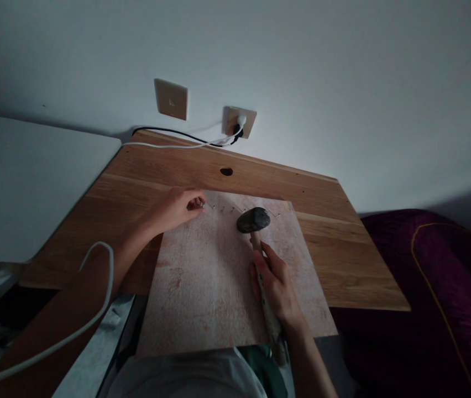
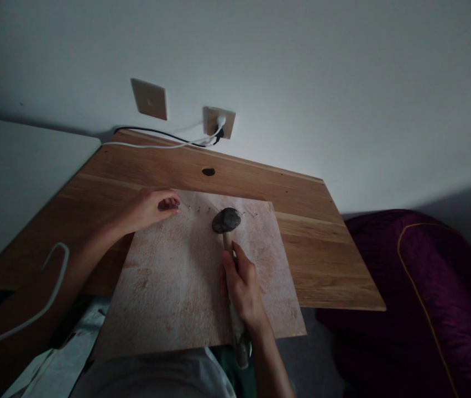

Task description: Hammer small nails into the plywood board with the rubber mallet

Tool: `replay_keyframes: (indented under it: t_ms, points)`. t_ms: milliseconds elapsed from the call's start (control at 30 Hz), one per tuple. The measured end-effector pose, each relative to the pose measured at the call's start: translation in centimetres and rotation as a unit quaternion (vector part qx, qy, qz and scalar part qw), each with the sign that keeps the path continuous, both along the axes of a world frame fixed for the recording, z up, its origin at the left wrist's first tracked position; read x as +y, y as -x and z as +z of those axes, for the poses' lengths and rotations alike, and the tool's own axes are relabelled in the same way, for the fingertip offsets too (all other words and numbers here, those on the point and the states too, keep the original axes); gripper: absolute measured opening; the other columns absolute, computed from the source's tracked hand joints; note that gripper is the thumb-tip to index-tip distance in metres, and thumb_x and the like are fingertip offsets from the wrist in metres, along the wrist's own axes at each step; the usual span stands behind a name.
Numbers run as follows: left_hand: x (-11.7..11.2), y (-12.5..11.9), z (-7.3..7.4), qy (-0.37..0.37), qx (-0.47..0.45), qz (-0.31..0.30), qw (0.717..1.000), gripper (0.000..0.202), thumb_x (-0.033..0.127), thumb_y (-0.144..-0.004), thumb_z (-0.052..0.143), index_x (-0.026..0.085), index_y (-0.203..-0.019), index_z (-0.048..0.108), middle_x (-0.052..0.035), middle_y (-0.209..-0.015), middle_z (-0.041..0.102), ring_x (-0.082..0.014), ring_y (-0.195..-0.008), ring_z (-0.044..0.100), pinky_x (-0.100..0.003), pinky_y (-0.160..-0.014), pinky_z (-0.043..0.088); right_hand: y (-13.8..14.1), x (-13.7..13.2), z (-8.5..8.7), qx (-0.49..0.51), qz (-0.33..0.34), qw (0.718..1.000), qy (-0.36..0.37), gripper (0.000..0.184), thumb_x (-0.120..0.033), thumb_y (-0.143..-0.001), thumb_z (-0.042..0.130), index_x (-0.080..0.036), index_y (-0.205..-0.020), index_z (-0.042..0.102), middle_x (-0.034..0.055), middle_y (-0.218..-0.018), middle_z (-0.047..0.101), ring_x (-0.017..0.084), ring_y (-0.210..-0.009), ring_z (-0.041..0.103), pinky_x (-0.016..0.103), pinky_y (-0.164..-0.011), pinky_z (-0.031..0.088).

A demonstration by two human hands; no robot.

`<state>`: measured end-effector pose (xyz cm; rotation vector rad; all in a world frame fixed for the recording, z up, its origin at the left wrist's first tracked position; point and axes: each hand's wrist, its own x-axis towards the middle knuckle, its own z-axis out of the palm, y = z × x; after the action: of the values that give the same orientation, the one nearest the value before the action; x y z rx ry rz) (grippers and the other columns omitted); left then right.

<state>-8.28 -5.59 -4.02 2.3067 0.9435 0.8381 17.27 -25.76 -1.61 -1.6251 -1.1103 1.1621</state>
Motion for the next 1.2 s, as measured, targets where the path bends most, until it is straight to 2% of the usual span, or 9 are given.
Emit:
replay_keyframes:
  t_ms: [167,367,533,700,900,1067,1200]
  points:
    - [-0.1,-0.2,0.0,-0.003,0.003,0.03,1.0,0.014,0.028,-0.092,0.084,0.02,-0.092,0.072,-0.0007,-0.09,0.075,-0.0162,-0.078,0.069,-0.028,-0.074,0.051,0.2,0.1,0.0,-0.002,-0.015,1.0,0.008,0.052,-0.076,-0.097,0.065,-0.024,-0.097,0.06,-0.0074,-0.062,0.054,0.01,-0.04,0.048,0.022,-0.035,0.037]
    - [0.2,-0.1,0.0,-0.019,0.011,0.013,1.0,0.007,0.015,-0.095,0.075,0.019,-0.09,0.075,-0.001,-0.088,0.074,-0.0166,-0.079,0.07,-0.029,-0.075,0.05,0.2,0.0,0.2,0.024,-0.02,0.999,0.016,0.052,-0.074,-0.094,0.07,-0.023,-0.095,0.06,-0.0074,-0.064,0.054,0.009,-0.038,0.047,0.021,-0.033,0.036]
    - [0.2,0.0,0.3,-0.026,0.033,0.001,0.999,0.009,0.013,-0.095,0.073,0.02,-0.093,0.078,-0.0018,-0.091,0.076,-0.0182,-0.083,0.073,-0.031,-0.081,0.053,0.9,0.8,2.0,0.058,0.005,0.998,0.019,0.049,-0.069,-0.095,0.069,-0.022,-0.106,0.062,-0.0084,-0.066,0.055,0.007,-0.037,0.046,0.02,-0.032,0.036]
    - [0.3,0.0,-0.1,-0.029,0.029,0.006,0.999,0.018,0.01,-0.095,0.065,0.021,-0.096,0.08,-0.0035,-0.095,0.079,-0.021,-0.09,0.075,-0.034,-0.087,0.056,2.7,3.6,3.4,0.062,0.067,0.996,-0.009,0.043,-0.062,-0.097,0.067,-0.021,-0.108,0.062,-0.0095,-0.064,0.053,0.008,-0.036,0.046,0.019,-0.031,0.036]
    - [0.3,-0.1,-0.6,-0.044,0.023,0.0,0.999,0.02,0.007,-0.095,0.063,0.02,-0.096,0.078,-0.0049,-0.098,0.079,-0.0215,-0.092,0.076,-0.034,-0.086,0.055,4.2,5.8,3.4,0.055,0.093,0.994,-0.029,0.039,-0.055,-0.1,0.065,-0.02,-0.118,0.063,-0.0102,-0.062,0.055,0.008,-0.037,0.048,0.019,-0.032,0.038]
    - [0.0,-0.5,-0.4,-0.058,0.04,0.015,0.997,0.012,0.011,-0.096,0.068,0.019,-0.091,0.075,-0.0051,-0.093,0.077,-0.0216,-0.087,0.074,-0.033,-0.082,0.054,4.5,6.1,3.5,0.039,0.088,0.995,-0.033,0.045,-0.056,-0.1,0.064,-0.018,-0.123,0.063,-0.0103,-0.062,0.055,0.008,-0.037,0.048,0.019,-0.031,0.037]
    - [-0.1,-0.5,-0.3,-0.053,0.035,0.013,0.998,0.014,0.008,-0.095,0.067,0.019,-0.091,0.076,-0.0062,-0.094,0.077,-0.0225,-0.09,0.075,-0.034,-0.083,0.054,4.6,6.1,3.4,0.038,0.088,0.995,-0.031,0.049,-0.058,-0.1,0.064,-0.017,-0.126,0.063,-0.0106,-0.061,0.054,0.008,-0.036,0.046,0.02,-0.031,0.035]
